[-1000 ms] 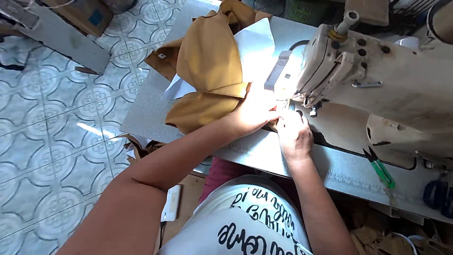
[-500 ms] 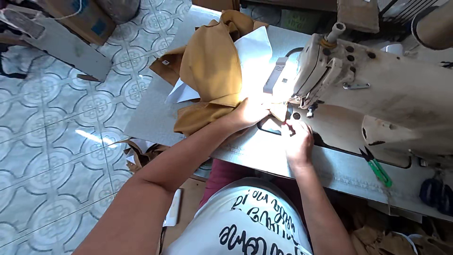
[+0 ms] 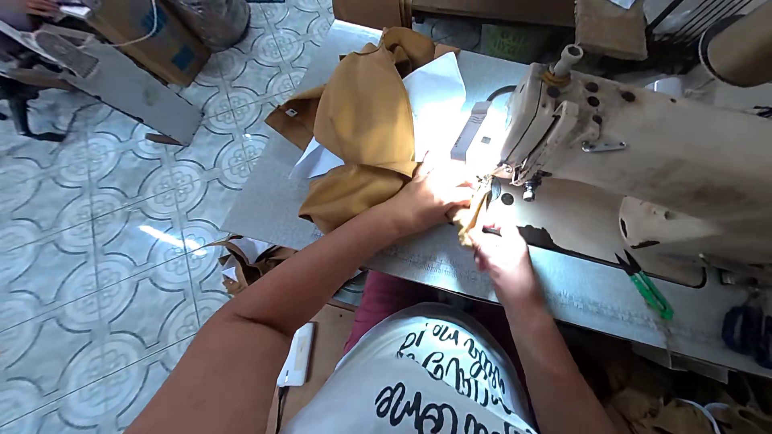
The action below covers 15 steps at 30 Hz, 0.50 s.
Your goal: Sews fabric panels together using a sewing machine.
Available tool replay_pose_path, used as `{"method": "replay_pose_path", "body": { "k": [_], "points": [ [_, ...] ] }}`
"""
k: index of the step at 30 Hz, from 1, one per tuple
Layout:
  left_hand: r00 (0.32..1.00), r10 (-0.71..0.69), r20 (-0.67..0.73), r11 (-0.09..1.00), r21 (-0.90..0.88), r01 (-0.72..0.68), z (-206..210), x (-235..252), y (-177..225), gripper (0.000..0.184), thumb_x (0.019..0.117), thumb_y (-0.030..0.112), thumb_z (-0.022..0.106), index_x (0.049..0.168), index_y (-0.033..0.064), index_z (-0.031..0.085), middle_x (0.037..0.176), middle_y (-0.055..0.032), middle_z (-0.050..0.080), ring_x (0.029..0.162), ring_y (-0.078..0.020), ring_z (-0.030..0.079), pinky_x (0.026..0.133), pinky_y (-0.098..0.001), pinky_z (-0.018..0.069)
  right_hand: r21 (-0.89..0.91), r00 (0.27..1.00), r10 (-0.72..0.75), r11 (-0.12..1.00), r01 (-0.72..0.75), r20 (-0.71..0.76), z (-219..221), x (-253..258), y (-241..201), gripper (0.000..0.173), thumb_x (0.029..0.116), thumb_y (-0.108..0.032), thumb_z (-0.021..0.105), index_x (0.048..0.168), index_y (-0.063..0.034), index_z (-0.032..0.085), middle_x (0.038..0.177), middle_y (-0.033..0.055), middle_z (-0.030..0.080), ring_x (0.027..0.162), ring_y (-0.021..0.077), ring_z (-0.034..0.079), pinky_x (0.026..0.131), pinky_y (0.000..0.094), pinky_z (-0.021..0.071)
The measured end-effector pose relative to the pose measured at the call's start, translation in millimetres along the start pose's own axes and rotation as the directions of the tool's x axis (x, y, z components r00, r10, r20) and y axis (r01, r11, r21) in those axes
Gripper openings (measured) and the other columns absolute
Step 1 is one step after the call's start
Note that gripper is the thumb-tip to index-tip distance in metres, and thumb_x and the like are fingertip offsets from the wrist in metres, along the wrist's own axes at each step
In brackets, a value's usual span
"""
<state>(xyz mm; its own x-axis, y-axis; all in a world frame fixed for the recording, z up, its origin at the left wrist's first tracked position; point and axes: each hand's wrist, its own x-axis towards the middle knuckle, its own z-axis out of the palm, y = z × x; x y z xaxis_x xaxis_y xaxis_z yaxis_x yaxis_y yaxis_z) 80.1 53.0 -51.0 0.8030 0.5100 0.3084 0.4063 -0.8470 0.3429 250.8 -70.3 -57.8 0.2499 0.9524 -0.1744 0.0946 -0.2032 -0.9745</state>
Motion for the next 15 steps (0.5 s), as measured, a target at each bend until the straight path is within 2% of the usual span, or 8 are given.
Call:
{"method": "replay_pose_path", "body": {
  "k": [1,3,5,6,8,11,14,15],
  "points": [
    [0.994,0.105,-0.029,0.993,0.048,-0.104,-1,-3,0,0.018,0.0971,0.007,0.061,0.105,0.0129,0.076,0.124,-0.0067,0.071,0.131,-0.0315,0.057,0.113,-0.0680,0.0306,-0.002,0.997,0.073,0.997,-0.073,0.003,-3,-8,2,0.039,0.0908,-0.005,0.074,0.123,0.0010,0.053,0.070,0.0027,0.065,0.050,0.0049,0.059,0.049,0.0205,0.0520],
    [0.977,0.214,0.006,0.972,0.100,-0.213,-1,-4,5,0.024,0.0993,0.001,0.054,0.097,0.0111,0.075,0.113,-0.0051,0.074,0.128,-0.0290,0.060,0.107,-0.0592,0.0414,-0.158,0.994,0.101,0.982,-0.104,-0.030,-12,-12,6,0.041,0.0927,-0.009,0.073,0.126,0.0015,0.051,0.072,0.0030,0.067,0.051,0.0038,0.060,0.050,0.0198,0.0525],
    [0.974,0.216,0.063,0.968,0.115,-0.222,-2,-5,12,0.023,0.1004,0.000,0.052,0.096,0.0091,0.073,0.107,-0.0062,0.074,0.127,-0.0283,0.061,0.105,-0.0549,0.0446,-0.445,0.992,-0.097,0.894,0.053,-0.077,-17,-12,9,0.030,0.0955,-0.015,0.067,0.120,0.0013,0.060,0.079,0.0039,0.068,0.064,0.0076,0.062,0.065,0.0269,0.0542],
    [0.978,0.199,0.066,0.971,0.123,-0.206,-2,-6,15,0.023,0.1008,0.001,0.052,0.096,0.0094,0.073,0.106,-0.0059,0.074,0.126,-0.0275,0.061,0.105,-0.0545,0.0448,-0.538,0.973,-0.207,0.834,0.120,-0.104,-16,-11,6,0.026,0.0971,-0.015,0.065,0.118,0.0007,0.063,0.088,0.0082,0.071,0.072,0.0134,0.067,0.071,0.0333,0.0569],
    [0.986,0.169,-0.004,0.980,0.109,-0.168,0,-7,20,0.022,0.0998,0.004,0.054,0.095,0.0101,0.075,0.098,-0.0057,0.075,0.118,-0.0266,0.066,0.101,-0.0551,0.0464,-0.595,0.917,-0.374,0.772,0.225,-0.138,-9,-6,-2,0.024,0.0994,-0.015,0.063,0.117,0.0019,0.064,0.105,0.0162,0.068,0.083,0.0205,0.068,0.075,0.0364,0.0586],
    [0.992,0.070,-0.100,0.993,0.100,-0.060,8,-12,25,0.022,0.1016,0.008,0.055,0.103,0.0087,0.076,0.103,-0.0085,0.076,0.111,-0.0263,0.069,0.097,-0.0543,0.0492,-0.578,0.865,-0.485,0.745,0.332,-0.127,8,6,-5,0.025,0.0943,-0.017,0.071,0.110,-0.0002,0.062,0.097,0.0140,0.064,0.078,0.0179,0.064,0.069,0.0318,0.0566],
    [0.997,0.004,-0.071,0.995,0.101,0.004,13,-17,22,0.023,0.1007,0.007,0.054,0.108,0.0092,0.076,0.110,-0.0095,0.075,0.114,-0.0281,0.068,0.098,-0.0563,0.0488,-0.588,0.929,-0.361,0.770,0.250,-0.079,12,10,-3,0.028,0.0891,-0.014,0.076,0.108,-0.0003,0.060,0.088,0.0136,0.065,0.071,0.0232,0.066,0.064,0.0422,0.0570],
    [0.998,0.004,-0.062,0.995,0.104,0.003,13,-18,22,0.023,0.1009,0.007,0.054,0.108,0.0112,0.076,0.108,-0.0079,0.075,0.115,-0.0275,0.068,0.100,-0.0571,0.0474,-0.603,0.935,-0.345,0.765,0.228,-0.085,10,9,-1,0.027,0.0894,-0.014,0.074,0.108,-0.0009,0.061,0.084,0.0115,0.066,0.068,0.0222,0.066,0.062,0.0418,0.0571]
  ]
}}
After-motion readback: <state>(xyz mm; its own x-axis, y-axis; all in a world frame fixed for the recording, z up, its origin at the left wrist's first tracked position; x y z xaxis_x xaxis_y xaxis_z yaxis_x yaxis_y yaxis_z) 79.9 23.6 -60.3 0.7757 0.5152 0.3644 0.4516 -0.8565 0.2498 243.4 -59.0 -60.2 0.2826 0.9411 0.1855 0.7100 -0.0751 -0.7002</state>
